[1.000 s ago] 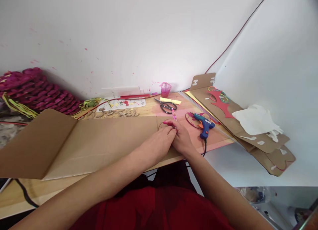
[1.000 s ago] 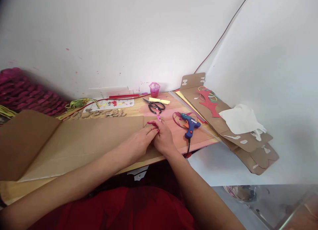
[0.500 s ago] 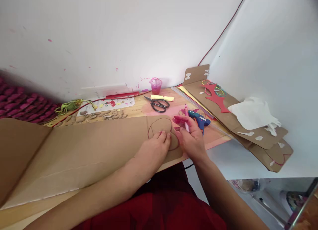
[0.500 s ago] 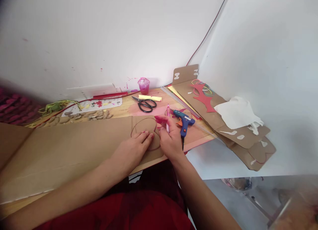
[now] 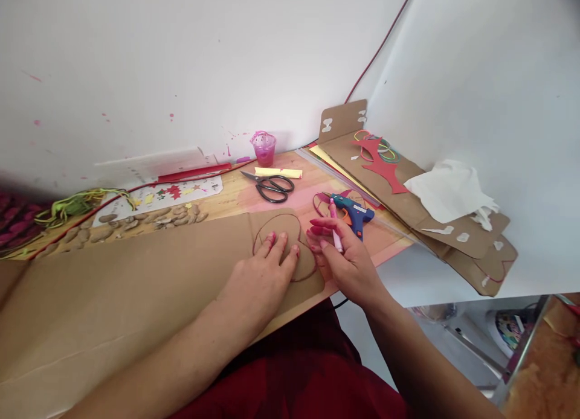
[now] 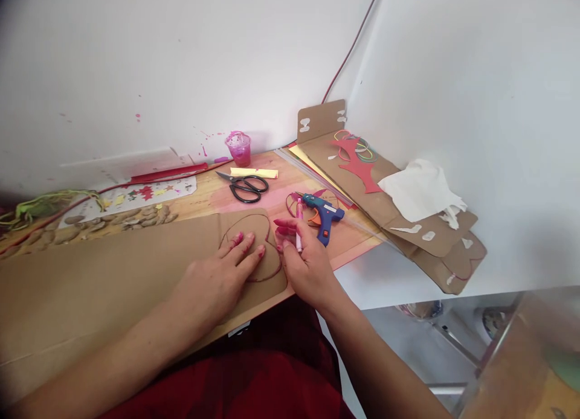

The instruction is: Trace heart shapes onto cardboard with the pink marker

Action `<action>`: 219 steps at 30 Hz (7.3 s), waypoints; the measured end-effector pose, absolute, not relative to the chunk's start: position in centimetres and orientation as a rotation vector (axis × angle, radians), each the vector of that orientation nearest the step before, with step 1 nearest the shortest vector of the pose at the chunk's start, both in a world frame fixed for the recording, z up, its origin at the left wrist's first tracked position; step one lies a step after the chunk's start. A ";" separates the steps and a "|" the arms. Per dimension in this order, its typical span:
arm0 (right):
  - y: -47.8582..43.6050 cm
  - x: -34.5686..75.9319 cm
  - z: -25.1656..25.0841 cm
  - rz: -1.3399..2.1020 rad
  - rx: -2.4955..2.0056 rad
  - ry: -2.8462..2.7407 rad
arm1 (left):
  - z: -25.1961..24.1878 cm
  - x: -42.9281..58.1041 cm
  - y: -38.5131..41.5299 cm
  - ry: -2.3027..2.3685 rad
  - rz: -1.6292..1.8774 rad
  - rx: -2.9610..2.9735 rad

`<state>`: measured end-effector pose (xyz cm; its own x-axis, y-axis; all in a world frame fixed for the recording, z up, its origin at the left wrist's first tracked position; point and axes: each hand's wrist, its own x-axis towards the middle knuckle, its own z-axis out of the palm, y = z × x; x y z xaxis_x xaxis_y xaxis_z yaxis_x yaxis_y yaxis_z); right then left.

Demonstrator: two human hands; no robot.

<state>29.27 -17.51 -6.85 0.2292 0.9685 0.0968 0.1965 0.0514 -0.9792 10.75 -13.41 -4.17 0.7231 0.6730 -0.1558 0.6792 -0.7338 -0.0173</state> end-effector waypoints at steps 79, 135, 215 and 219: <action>-21.6 28.1 -5.4 1.022 -1.428 -0.873 | -3.4 10.3 -12.6 1.130 -0.173 2.844; -11.8 30.3 0.5 0.668 -1.392 -1.665 | -4.8 11.2 -14.3 1.047 0.008 2.965; -4.6 24.0 4.3 0.776 -1.421 -1.902 | -7.2 11.6 -15.6 1.145 0.471 3.099; -6.2 23.3 3.8 0.691 -1.372 -2.189 | -7.4 11.6 -15.6 1.151 0.449 3.096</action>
